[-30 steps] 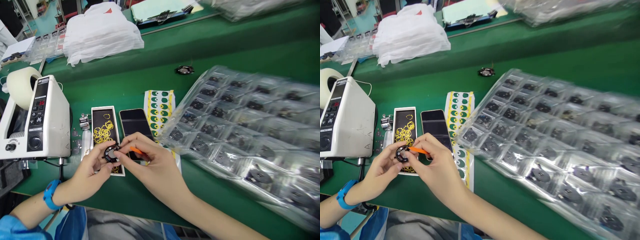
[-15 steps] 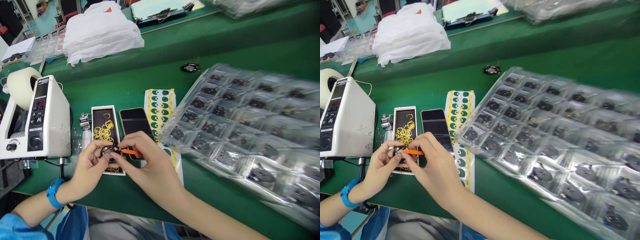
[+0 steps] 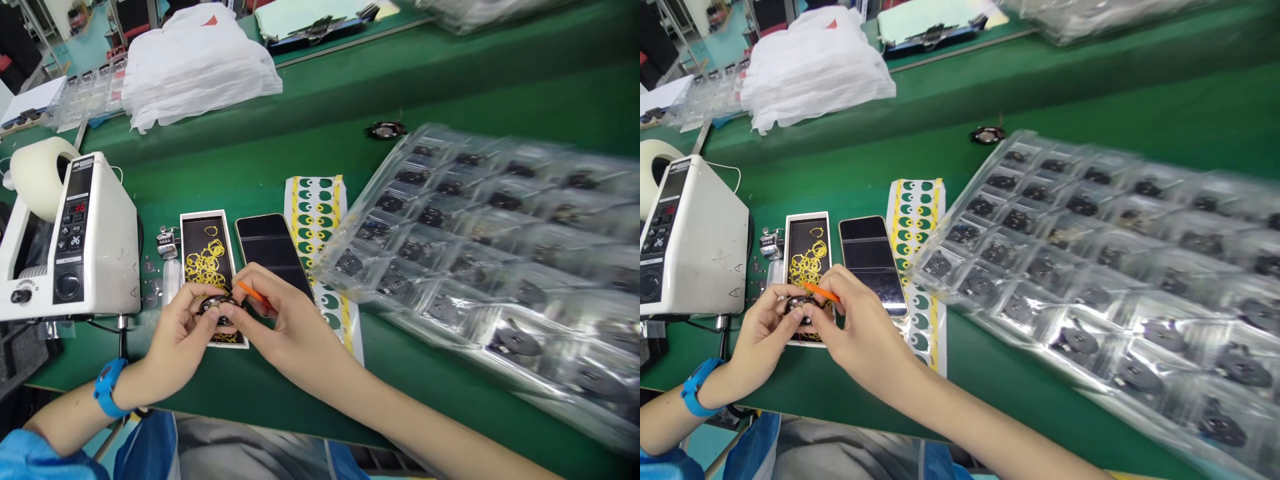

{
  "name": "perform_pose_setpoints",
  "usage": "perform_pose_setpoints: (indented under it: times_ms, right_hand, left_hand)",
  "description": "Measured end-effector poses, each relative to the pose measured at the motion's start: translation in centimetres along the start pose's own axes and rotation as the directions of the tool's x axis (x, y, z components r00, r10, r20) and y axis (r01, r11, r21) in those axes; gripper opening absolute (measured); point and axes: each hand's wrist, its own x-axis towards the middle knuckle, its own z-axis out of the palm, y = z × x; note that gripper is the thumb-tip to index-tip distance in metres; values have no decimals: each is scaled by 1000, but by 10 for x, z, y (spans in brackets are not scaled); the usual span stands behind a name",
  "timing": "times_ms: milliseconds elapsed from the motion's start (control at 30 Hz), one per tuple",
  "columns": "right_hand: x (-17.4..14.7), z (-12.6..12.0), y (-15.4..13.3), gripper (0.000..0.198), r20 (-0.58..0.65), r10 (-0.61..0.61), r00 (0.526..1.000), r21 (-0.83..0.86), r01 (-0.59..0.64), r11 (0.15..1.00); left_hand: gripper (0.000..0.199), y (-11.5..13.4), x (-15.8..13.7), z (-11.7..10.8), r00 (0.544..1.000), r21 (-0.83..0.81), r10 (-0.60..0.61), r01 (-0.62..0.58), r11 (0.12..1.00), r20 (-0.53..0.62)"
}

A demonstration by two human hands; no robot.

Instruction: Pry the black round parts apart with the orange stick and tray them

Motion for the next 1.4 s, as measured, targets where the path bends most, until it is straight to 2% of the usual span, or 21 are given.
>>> perform_pose_setpoints:
  times_ms: [167, 300, 367, 433, 500, 533, 600, 633, 700, 800, 933, 1033, 1200, 1400]
  right_hand:
    - [0, -3, 1, 22, 0, -67, 998, -65, 67, 996]
    - [1, -6, -4, 13, 0, -192, 981, -97, 192, 977]
    - [-1, -6, -5, 10, -52, -290, 955, -144, 281, 949]
    - [-7, -4, -4, 15, -131, -433, 892, -274, 387, 880]
    - [-14, -3, -1, 18, -169, -592, 788, -450, 473, 758]
    - [-17, -3, 1, 20, -152, -658, 737, -526, 504, 685]
    - [-20, -4, 3, 22, -53, -734, 677, -627, 549, 552]
    - [-20, -4, 3, 22, -5, -742, 670, -657, 557, 508]
    - [-17, -5, 1, 18, 12, -722, 691, -695, 525, 492]
    - [-9, -5, -1, 14, -65, -672, 738, -684, 457, 568]
    - [-3, -3, 3, 21, -31, -644, 765, -615, 493, 615]
    - [-4, -2, 7, 21, -4, -654, 756, -603, 520, 605]
    - [-2, -4, 8, 17, 45, -698, 715, -614, 571, 545]
    - [-3, -4, 7, 14, 62, -721, 690, -619, 594, 514]
  left_hand:
    - [22, 0, 2, -9, 999, 179, -14, 7, 984, 38]
    - [11, 11, 4, -9, 990, 425, 141, -129, 896, 4]
    - [5, 15, 4, -7, 986, 459, 164, -138, 878, -18]
    - [2, 16, 5, -6, 993, 411, 102, -70, 909, -56]
    - [12, 16, 6, -5, 993, 311, 32, 5, 951, -112]
    - [17, 15, 6, -6, 991, 247, -3, 36, 968, -131]
    - [26, 14, 7, -7, 988, 122, -74, 91, 988, -137]
    - [28, 14, 7, -8, 987, 68, -107, 116, 991, -124]
    - [31, 13, 6, -8, 987, -7, -139, 139, 990, -81]
    - [33, 14, 2, -4, 992, -35, -119, 117, 992, -40]
    - [32, 15, -4, 3, 993, 46, -79, 83, 996, -85]
    - [34, 13, -6, 4, 990, 110, -65, 79, 991, -125]
    - [34, 6, -8, 3, 990, 164, -32, 55, 985, -140]
    - [30, -3, -12, -2, 987, 297, 72, -26, 955, -144]
